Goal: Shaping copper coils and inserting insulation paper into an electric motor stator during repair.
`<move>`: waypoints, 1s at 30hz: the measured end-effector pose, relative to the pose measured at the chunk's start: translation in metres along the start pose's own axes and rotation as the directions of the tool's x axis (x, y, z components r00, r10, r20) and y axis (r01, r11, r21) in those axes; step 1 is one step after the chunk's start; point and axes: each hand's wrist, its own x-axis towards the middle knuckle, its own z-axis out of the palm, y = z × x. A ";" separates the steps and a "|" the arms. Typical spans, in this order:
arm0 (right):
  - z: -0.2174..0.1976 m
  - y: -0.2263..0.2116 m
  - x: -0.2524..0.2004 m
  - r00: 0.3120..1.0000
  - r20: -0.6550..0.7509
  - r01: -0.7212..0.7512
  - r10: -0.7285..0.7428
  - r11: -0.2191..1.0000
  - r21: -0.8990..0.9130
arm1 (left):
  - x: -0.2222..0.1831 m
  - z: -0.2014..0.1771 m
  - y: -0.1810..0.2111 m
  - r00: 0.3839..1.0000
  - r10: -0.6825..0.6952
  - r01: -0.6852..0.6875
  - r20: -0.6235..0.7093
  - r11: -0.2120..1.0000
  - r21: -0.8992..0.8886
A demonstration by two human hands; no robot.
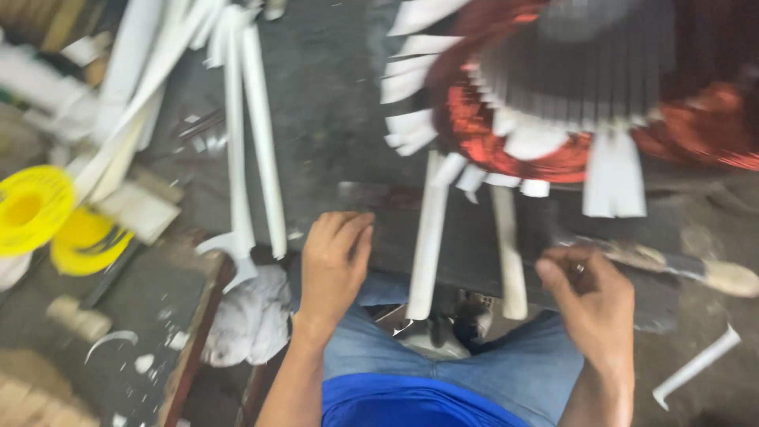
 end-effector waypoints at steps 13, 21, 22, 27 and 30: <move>0.151 -0.082 -0.052 0.557 0.711 0.441 -0.430 0.878 0.185 | -0.094 -0.068 -0.096 0.929 -0.329 0.369 -0.168 0.801 0.471; 0.138 -0.086 -0.049 0.551 0.722 0.458 -0.419 0.875 0.158 | -0.079 -0.060 -0.091 0.869 -0.353 0.481 -0.348 0.769 0.421; 0.135 -0.085 -0.047 0.547 0.719 0.470 -0.429 0.868 0.160 | -0.074 -0.064 -0.084 0.845 -0.399 0.509 -0.357 0.804 0.307; 0.109 -0.091 -0.041 0.573 0.648 0.538 -0.502 0.827 0.165 | -0.043 -0.095 -0.001 0.914 -0.252 0.318 -0.319 0.932 0.175; 0.085 -0.096 -0.044 0.523 0.309 0.799 -0.794 0.584 0.146 | -0.022 -0.099 0.067 0.994 -0.002 0.008 -0.106 0.998 0.064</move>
